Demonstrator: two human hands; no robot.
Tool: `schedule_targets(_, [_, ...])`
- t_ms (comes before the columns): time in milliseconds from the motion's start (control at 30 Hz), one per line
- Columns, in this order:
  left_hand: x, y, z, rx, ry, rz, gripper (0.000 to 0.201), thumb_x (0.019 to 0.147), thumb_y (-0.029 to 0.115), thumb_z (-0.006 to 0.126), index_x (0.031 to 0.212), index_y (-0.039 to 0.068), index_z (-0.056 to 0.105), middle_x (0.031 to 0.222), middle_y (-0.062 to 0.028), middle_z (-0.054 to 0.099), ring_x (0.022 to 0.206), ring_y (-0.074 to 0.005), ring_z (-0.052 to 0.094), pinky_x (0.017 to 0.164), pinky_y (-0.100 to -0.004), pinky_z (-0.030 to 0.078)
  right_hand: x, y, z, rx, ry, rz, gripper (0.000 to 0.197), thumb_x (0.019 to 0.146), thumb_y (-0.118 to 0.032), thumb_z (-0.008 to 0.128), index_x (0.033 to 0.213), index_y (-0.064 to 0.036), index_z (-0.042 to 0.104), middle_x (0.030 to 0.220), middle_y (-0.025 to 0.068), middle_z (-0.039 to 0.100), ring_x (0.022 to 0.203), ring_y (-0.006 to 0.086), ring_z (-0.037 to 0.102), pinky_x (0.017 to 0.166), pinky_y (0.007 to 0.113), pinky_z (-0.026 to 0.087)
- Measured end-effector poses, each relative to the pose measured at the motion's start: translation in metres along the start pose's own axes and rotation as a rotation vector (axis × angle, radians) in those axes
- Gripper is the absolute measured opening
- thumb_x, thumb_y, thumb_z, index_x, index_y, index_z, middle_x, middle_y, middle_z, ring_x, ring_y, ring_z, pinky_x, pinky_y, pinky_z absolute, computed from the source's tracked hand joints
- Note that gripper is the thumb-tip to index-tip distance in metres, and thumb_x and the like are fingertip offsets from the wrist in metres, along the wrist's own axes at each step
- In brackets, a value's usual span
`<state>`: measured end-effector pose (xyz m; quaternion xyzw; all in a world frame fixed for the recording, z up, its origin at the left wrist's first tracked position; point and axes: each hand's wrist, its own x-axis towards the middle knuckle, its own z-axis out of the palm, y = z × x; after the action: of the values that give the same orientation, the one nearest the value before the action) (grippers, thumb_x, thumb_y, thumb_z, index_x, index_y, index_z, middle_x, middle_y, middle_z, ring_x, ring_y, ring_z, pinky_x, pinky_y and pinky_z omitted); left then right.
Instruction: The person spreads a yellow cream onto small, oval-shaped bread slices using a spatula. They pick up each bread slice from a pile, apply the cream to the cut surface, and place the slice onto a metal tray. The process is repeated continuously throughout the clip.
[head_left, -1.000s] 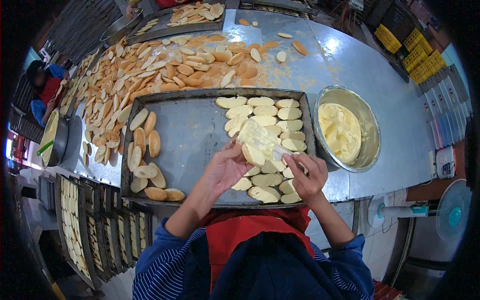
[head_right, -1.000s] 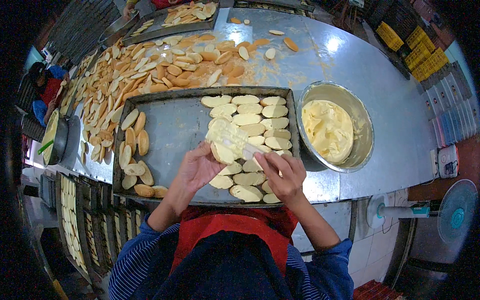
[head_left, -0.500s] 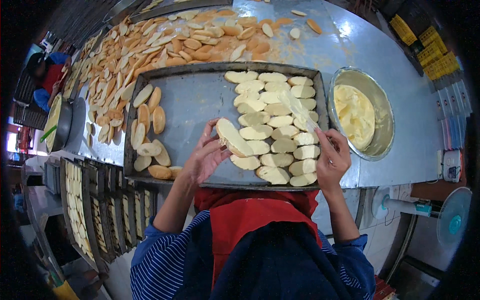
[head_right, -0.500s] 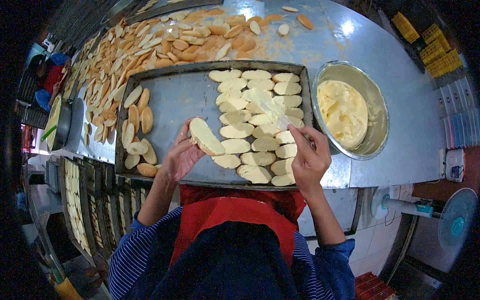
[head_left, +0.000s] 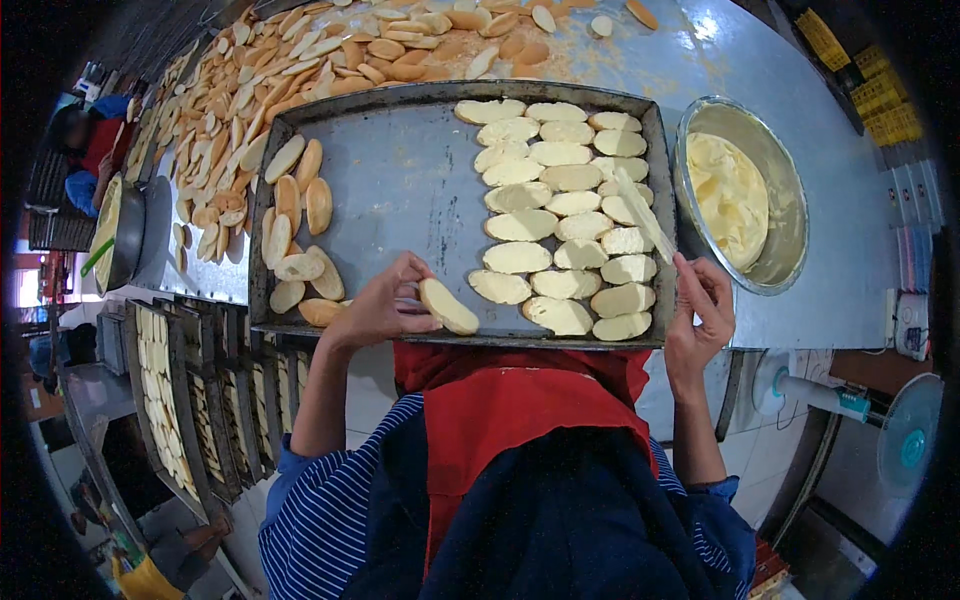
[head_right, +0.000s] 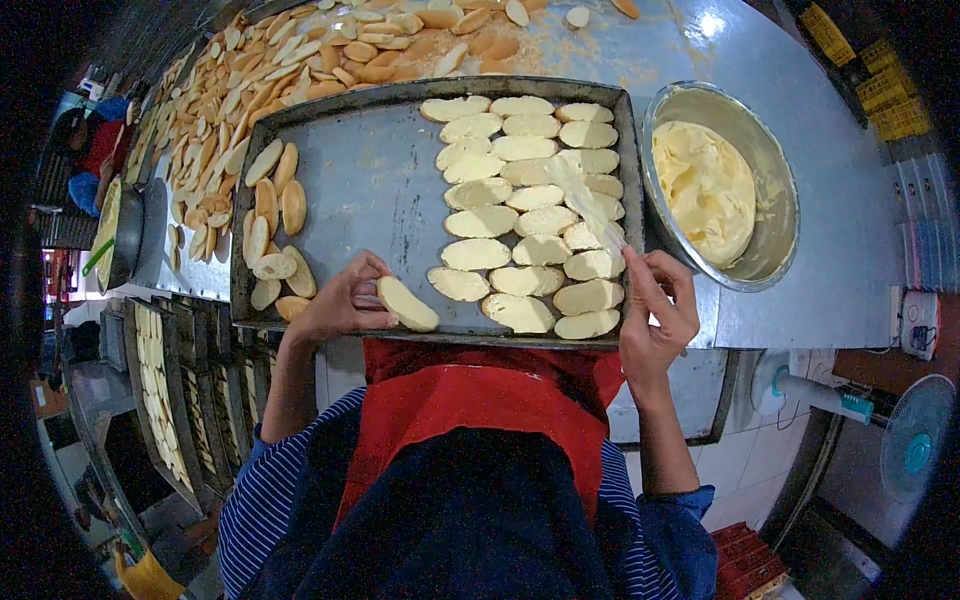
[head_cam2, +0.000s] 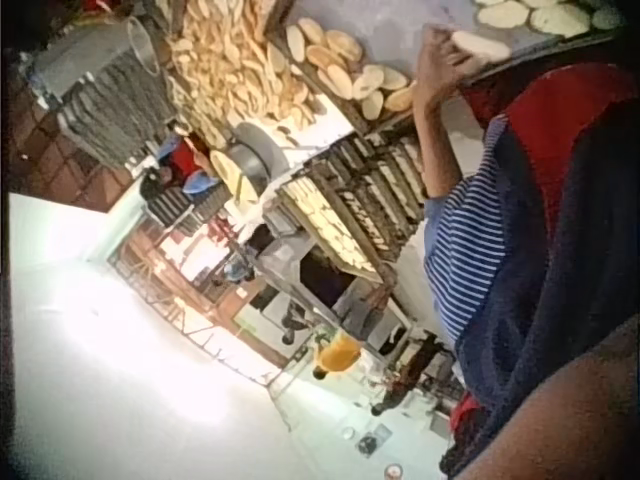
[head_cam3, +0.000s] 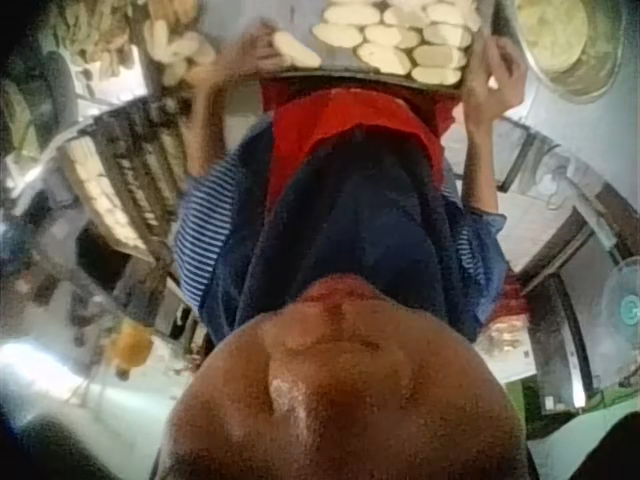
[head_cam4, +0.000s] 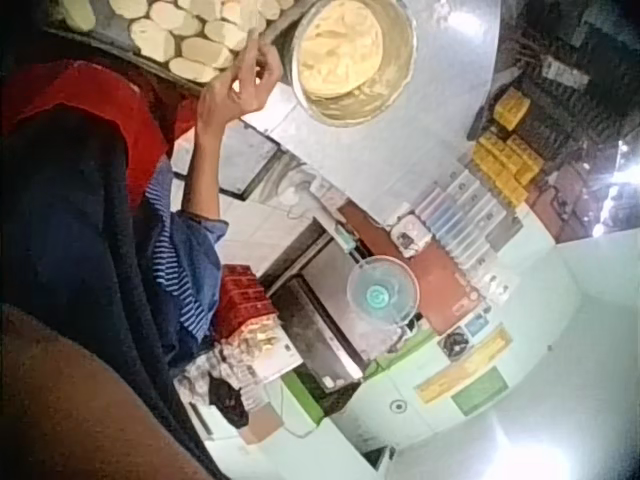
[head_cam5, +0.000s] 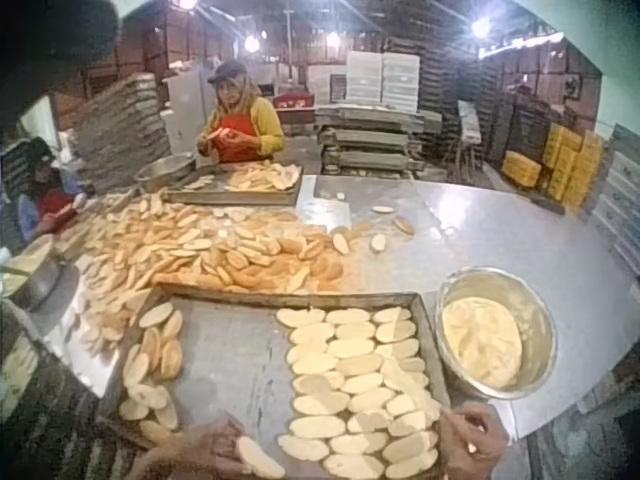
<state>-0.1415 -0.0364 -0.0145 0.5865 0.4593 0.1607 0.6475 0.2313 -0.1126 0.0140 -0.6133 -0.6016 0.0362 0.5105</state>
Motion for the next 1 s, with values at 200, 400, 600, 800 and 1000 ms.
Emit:
schedule_targets(200, [0.008, -0.003, 0.002, 0.365, -0.046, 0.074, 0.044, 0.065, 0.005, 0.082, 0.1, 0.001, 0.055, 0.093, -0.0097, 0.063, 0.077, -0.0166, 0.065, 0.069, -0.0289, 0.055, 0.004, -0.002, 0.002, -0.01, 0.021, 0.009, 0.037, 0.082, 0.012, 0.063, 0.111, -0.0096, 0.073, 0.097, 0.0063, 0.061, 0.085, 0.0141, 0.058, 0.075, 0.025, 0.047])
schedule_targets(400, [0.019, -0.013, 0.006, 0.434, -0.126, 0.095, 0.037, 0.07, 0.003, 0.078, 0.102, 0.002, 0.059, 0.103, -0.0098, 0.063, 0.085, -0.0192, 0.066, 0.076, -0.0343, 0.058, 0.004, 0.003, 0.0, -0.015, 0.03, 0.027, 0.035, 0.083, 0.011, 0.063, 0.11, -0.0085, 0.073, 0.099, 0.0065, 0.062, 0.086, 0.0143, 0.059, 0.076, 0.026, 0.047])
schedule_targets(600, [0.017, -0.006, 0.011, 0.264, -0.075, 0.069, 0.035, 0.074, 0.001, 0.074, 0.106, 0.003, 0.057, 0.105, -0.0095, 0.064, 0.09, -0.0199, 0.066, 0.082, -0.0361, 0.057, 0.003, 0.006, 0.001, -0.022, 0.033, 0.033, 0.034, 0.083, 0.01, 0.063, 0.111, -0.0074, 0.073, 0.099, 0.0069, 0.062, 0.087, 0.0147, 0.059, 0.076, 0.026, 0.047])
schedule_targets(800, [0.005, -0.001, -0.002, 0.402, 0.114, 0.024, 0.02, 0.081, 0.007, 0.068, 0.097, 0.0, 0.058, 0.098, -0.0124, 0.065, 0.086, -0.0193, 0.065, 0.072, -0.034, 0.053, 0.006, 0.009, -0.004, -0.058, 0.031, 0.066, 0.032, 0.085, 0.01, 0.062, 0.111, -0.0055, 0.072, 0.101, 0.0081, 0.062, 0.091, 0.0168, 0.059, 0.081, 0.027, 0.047])
schedule_targets(1000, [-0.017, -0.027, -0.078, 0.761, 0.764, 0.119, 0.011, 0.09, 0.007, 0.051, 0.09, 0.0, 0.058, 0.09, -0.0147, 0.063, 0.085, -0.0304, 0.063, 0.07, -0.0416, 0.048, 0.012, 0.034, -0.032, -0.17, 0.135, 0.123, 0.03, 0.091, 0.004, 0.058, 0.117, -0.0057, 0.069, 0.106, 0.0072, 0.061, 0.096, 0.017, 0.058, 0.083, 0.028, 0.048])
